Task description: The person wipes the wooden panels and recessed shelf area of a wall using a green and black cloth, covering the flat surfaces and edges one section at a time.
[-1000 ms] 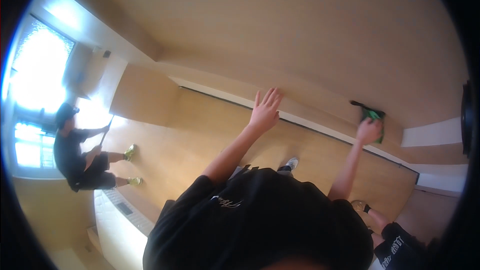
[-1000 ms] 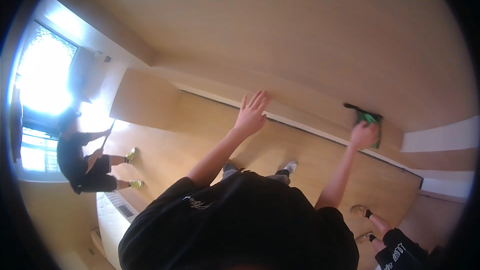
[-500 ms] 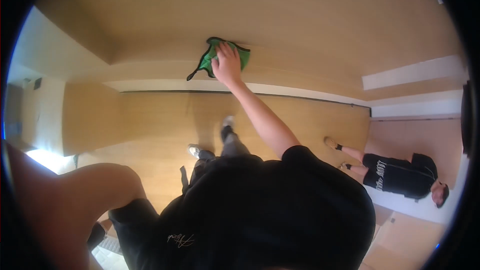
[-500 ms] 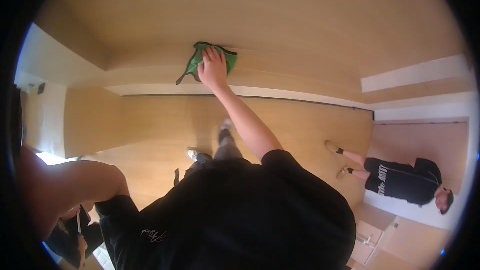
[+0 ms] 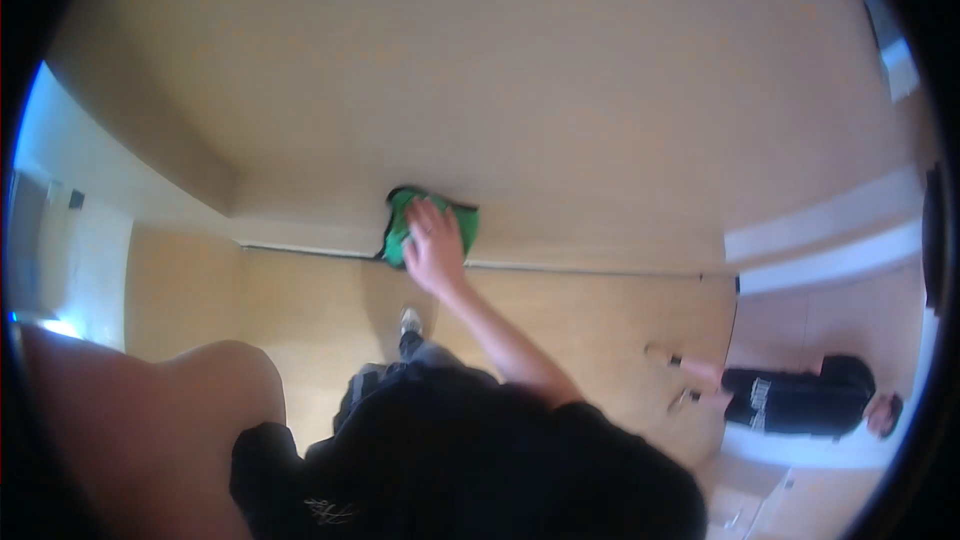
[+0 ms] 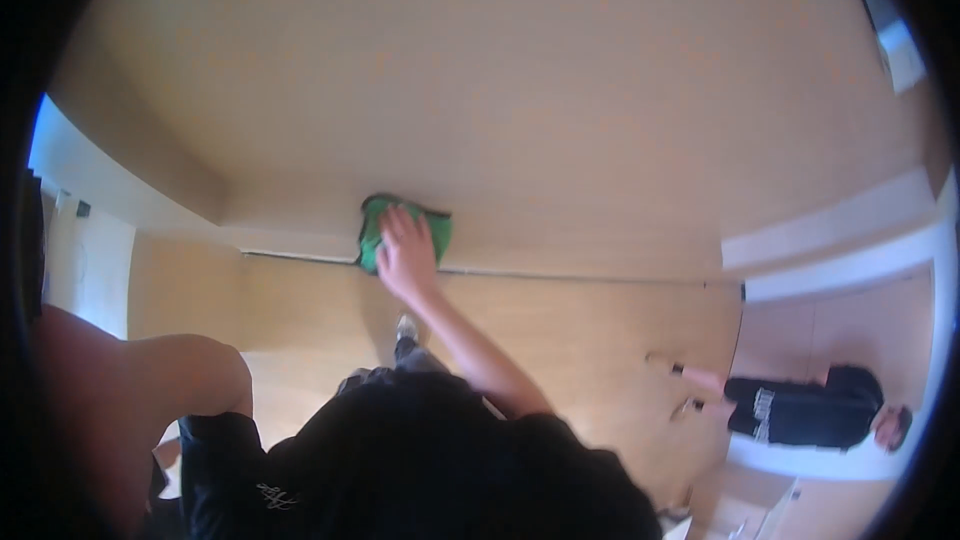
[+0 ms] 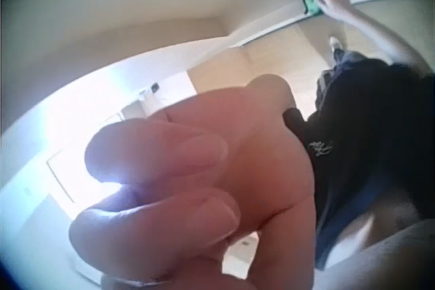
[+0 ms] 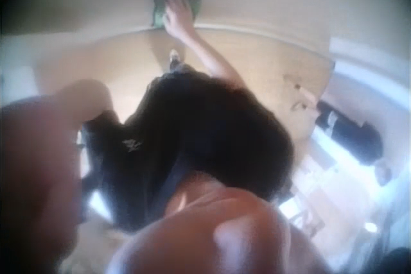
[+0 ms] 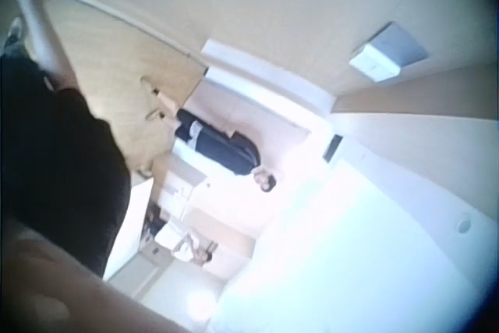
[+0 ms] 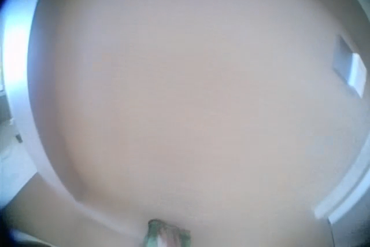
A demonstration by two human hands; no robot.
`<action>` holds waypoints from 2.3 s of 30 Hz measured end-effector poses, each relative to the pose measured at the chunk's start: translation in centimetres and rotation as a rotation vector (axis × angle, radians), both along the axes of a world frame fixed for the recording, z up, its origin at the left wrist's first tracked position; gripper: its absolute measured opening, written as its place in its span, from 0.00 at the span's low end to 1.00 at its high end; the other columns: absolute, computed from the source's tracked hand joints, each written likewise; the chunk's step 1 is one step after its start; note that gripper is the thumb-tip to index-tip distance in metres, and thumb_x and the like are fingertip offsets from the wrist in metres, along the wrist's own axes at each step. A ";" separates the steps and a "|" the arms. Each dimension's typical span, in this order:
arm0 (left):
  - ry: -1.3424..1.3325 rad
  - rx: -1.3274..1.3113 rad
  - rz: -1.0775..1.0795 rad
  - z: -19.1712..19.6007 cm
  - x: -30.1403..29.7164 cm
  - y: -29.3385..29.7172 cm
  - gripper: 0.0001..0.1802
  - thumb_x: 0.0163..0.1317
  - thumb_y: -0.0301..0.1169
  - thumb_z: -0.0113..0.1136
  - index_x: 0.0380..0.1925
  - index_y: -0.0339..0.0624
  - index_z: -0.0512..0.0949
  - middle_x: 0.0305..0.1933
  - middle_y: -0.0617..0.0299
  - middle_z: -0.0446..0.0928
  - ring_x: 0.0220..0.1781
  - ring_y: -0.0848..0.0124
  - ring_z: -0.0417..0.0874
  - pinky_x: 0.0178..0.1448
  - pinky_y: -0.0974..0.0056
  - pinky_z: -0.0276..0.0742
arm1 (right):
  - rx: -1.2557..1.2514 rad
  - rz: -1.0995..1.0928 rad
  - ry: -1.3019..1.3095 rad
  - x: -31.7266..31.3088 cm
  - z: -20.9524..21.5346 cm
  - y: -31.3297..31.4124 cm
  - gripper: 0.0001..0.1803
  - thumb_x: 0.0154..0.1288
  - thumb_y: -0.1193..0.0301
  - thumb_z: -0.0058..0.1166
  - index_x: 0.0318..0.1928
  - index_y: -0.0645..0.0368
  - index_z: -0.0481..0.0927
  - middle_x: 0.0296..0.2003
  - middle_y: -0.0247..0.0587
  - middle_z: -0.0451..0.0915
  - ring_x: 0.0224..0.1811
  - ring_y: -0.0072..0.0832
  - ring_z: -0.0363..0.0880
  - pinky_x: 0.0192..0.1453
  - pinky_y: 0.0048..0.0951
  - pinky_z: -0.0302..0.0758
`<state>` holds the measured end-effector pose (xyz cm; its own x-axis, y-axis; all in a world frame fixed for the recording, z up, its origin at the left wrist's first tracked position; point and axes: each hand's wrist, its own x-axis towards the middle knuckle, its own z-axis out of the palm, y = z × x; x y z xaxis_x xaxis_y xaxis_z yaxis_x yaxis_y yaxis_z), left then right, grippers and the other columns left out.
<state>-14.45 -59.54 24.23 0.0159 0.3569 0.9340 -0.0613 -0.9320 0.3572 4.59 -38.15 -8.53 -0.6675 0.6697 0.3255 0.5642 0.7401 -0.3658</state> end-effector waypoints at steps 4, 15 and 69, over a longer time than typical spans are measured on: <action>-0.011 -0.007 -0.058 0.5 0.3 4.0 0.11 0.62 0.27 0.51 0.43 0.35 0.75 0.37 0.54 0.77 0.36 0.63 0.79 0.46 0.62 0.75 | -0.037 0.124 -0.001 -3.7 0.9 -1.9 0.27 0.60 0.68 0.53 0.60 0.62 0.71 0.66 0.48 0.65 0.72 0.43 0.58 0.75 0.51 0.51; 0.046 0.055 -0.135 0.9 -6.7 6.3 0.10 0.63 0.28 0.48 0.39 0.36 0.75 0.31 0.56 0.76 0.33 0.64 0.78 0.46 0.61 0.75 | 0.012 -0.263 0.018 -2.8 -0.2 -0.6 0.28 0.62 0.67 0.53 0.62 0.61 0.69 0.65 0.48 0.66 0.71 0.41 0.60 0.74 0.50 0.53; 0.925 -1.372 1.484 -37.1 -3.9 18.5 0.35 0.70 0.48 0.44 0.67 0.33 0.58 0.70 0.40 0.59 0.71 0.46 0.60 0.72 0.48 0.58 | -0.047 -1.496 -0.192 50.6 0.4 29.7 0.35 0.63 0.58 0.44 0.67 0.65 0.63 0.70 0.44 0.60 0.74 0.37 0.53 0.76 0.47 0.47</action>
